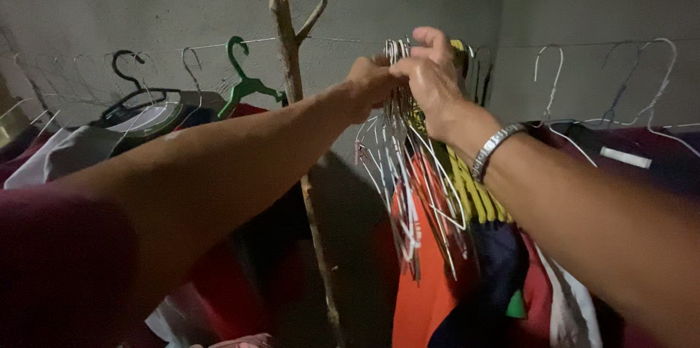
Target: The person packs clothes into a bag, hangs garments onto hangers on a line, and collects wire hangers from the line by hand.
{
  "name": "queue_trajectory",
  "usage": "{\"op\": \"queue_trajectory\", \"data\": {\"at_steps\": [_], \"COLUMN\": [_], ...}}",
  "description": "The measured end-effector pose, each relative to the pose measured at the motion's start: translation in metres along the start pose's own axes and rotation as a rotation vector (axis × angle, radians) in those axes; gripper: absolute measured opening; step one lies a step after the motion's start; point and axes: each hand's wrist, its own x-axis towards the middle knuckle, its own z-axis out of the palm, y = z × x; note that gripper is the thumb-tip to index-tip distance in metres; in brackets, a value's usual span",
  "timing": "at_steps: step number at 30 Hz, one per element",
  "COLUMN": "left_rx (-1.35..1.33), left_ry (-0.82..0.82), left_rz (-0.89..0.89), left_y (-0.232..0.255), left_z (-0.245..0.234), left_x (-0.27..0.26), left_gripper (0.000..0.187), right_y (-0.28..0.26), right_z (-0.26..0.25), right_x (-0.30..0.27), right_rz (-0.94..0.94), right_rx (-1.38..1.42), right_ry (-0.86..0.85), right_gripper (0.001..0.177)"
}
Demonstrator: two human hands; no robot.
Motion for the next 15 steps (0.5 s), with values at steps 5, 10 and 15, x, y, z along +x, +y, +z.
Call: {"op": "queue_trajectory", "data": {"at_steps": [5, 10, 15], "left_rx": [0.067, 0.097, -0.009], "left_ry": [0.076, 0.111, 0.021], "left_rz": [-0.043, -0.093, -0.13], "left_y": [0.02, 0.023, 0.017], "left_z": [-0.006, -0.005, -0.011], "left_x": [-0.015, -0.017, -0.02], "left_gripper": [0.029, 0.029, 0.025], "right_y": [-0.006, -0.004, 0.002], "right_z": [0.007, 0.007, 0.016], "right_x": [0.012, 0.009, -0.004], "right_rz": [-0.082, -0.072, 0.03], "right_rx": [0.075, 0.084, 0.019], "right_ry": [-0.018, -0.032, 0.028], "right_gripper": [0.073, 0.076, 0.074]}}
